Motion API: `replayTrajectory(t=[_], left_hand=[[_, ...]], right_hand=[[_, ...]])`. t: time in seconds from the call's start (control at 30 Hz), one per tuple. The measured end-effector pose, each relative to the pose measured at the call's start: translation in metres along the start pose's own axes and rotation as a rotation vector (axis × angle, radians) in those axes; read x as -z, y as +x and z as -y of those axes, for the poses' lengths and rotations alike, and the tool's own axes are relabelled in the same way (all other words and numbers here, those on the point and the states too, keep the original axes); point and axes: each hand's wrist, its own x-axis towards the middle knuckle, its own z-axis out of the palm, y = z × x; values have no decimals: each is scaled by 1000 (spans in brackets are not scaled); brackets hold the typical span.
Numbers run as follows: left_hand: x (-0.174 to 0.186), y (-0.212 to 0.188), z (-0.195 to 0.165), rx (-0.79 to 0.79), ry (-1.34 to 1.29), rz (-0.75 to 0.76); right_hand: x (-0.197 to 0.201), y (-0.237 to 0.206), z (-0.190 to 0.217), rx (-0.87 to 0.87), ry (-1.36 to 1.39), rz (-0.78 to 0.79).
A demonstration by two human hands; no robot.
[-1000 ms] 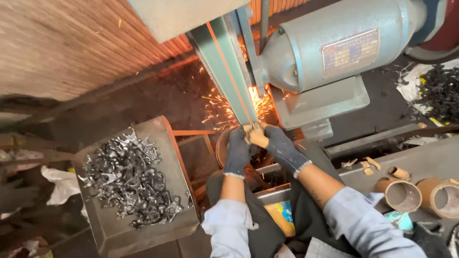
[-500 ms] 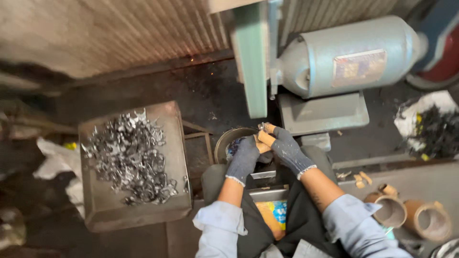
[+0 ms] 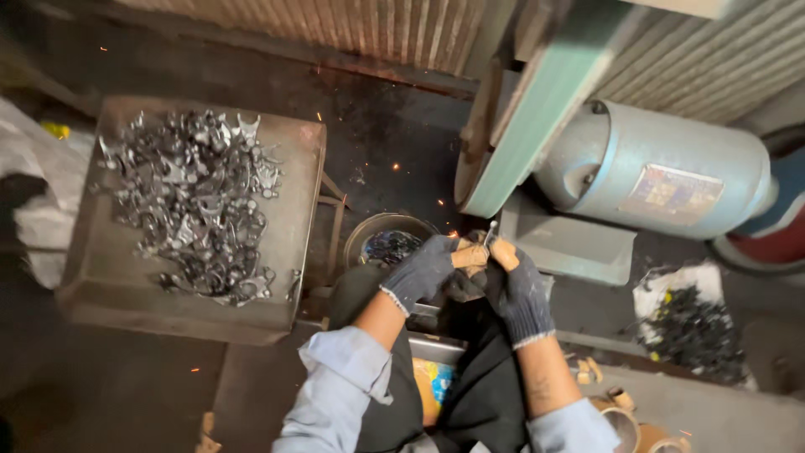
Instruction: The person sits at a bench grinder and grinds small metal castings one at a time, holding each piece against the spinning wheel to remove excess material while sparks fly, then places the ground piece into a bowl and picks the next piece from a tray of raw castings. At the end the person stands and moves toward bags on the floor.
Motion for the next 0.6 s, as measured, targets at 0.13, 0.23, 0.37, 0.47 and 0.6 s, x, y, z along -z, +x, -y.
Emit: replayTrajectory(t=[0.13, 0.23, 0.37, 0.47, 0.6], left_hand=[[-24, 4, -10, -2, -86, -66], [-43, 8, -23, -164, -251, -141], [-54, 1, -50, -104, -238, -172], [-42, -24, -75, -148, 372, -243], [6, -100, -95, -276, 1070, -584]], right_hand=[[17, 22, -5, 271, -78, -15], [18, 50, -3, 182, -136, -128], [21, 54, -2, 165, -209, -73], [16, 31, -6, 439, -302, -62], [0, -8, -14, 466, -333, -86]])
